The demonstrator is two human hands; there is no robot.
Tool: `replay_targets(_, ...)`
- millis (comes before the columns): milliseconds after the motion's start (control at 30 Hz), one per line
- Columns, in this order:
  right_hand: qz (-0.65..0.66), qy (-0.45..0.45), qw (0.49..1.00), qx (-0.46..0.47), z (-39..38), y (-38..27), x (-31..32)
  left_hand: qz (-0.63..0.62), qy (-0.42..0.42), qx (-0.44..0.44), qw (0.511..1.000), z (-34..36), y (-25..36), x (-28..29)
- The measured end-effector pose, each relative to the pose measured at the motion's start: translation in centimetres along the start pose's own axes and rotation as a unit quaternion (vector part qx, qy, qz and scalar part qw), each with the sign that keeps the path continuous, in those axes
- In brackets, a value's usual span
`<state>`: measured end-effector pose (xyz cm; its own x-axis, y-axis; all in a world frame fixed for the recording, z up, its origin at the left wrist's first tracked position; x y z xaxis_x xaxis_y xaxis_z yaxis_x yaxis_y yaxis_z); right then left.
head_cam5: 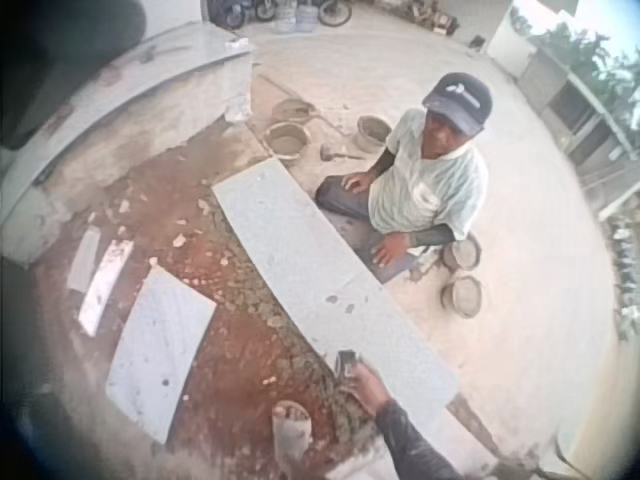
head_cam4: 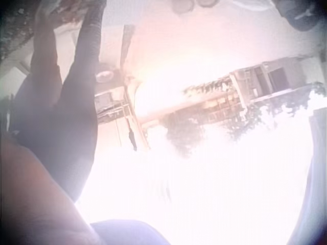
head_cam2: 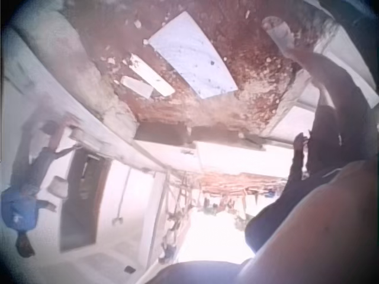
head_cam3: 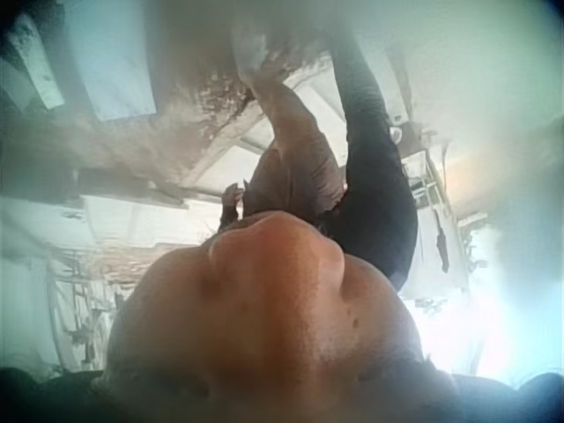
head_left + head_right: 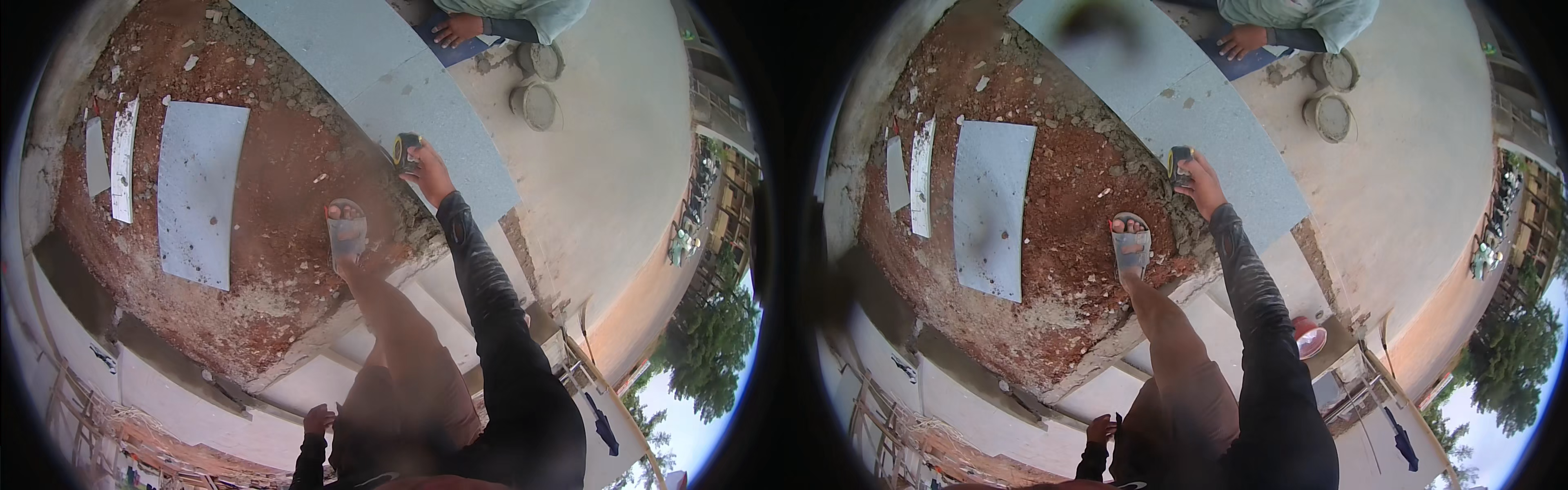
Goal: The person measures a large rectangular tile with a tape measure and marks a cutting line using a metal ruler and a purple marker. They then use an angle grinder to cut the tile along the marked line.
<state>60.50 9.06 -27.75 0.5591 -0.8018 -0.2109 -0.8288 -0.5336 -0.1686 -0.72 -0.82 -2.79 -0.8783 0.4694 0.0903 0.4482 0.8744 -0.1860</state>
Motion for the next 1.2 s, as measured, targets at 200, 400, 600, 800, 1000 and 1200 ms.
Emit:
replay_targets(200, -0.168, -0.225, 0.918, 0.279, -9.7, 3.6, -9.5, 0.051, -0.022, -0.526, 0.849, 13.0, 20.6, -8.1)
replay_targets(400, -0.256, -0.389, 0.825, 0.32, -28.7, 23.3, -7.8, 0.369, -0.042, -0.798, 0.475, -11.0, 13.1, -15.8)
replay_targets(600, -0.14, -0.299, 0.886, 0.326, -37.5, 39.2, -0.6, 0.47, -0.164, -0.717, 0.488, -12.9, -0.8, -18.2)
replay_targets(800, 0.061, 0.044, 0.873, 0.483, -43.4, 50.5, 11.2, 0.582, -0.181, -0.707, 0.359, -13.1, -11.1, -27.0)
replay_targets(1000, 0.064, 0.19, 0.897, 0.394, -48.1, 59.0, 19.1, 0.651, -0.235, -0.704, 0.158, -14.2, -21.1, -34.8)
replay_targets(1200, 0.166, 0.32, 0.833, 0.42, -54.6, 68.1, 32.3, 0.713, -0.31, -0.625, 0.071, -10.1, -31.5, -44.9)
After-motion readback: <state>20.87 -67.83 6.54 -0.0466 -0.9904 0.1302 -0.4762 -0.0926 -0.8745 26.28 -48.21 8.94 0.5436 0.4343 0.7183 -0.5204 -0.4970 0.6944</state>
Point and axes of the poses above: each hand's wrist, its own z-axis towards the middle knuckle, its own x-axis out of the back of the hand, y = z × x, the point moved 3 cm from there along z, towards the middle knuckle, and after that the axes turned 10 degrees about -x, right-handed, at the moved point
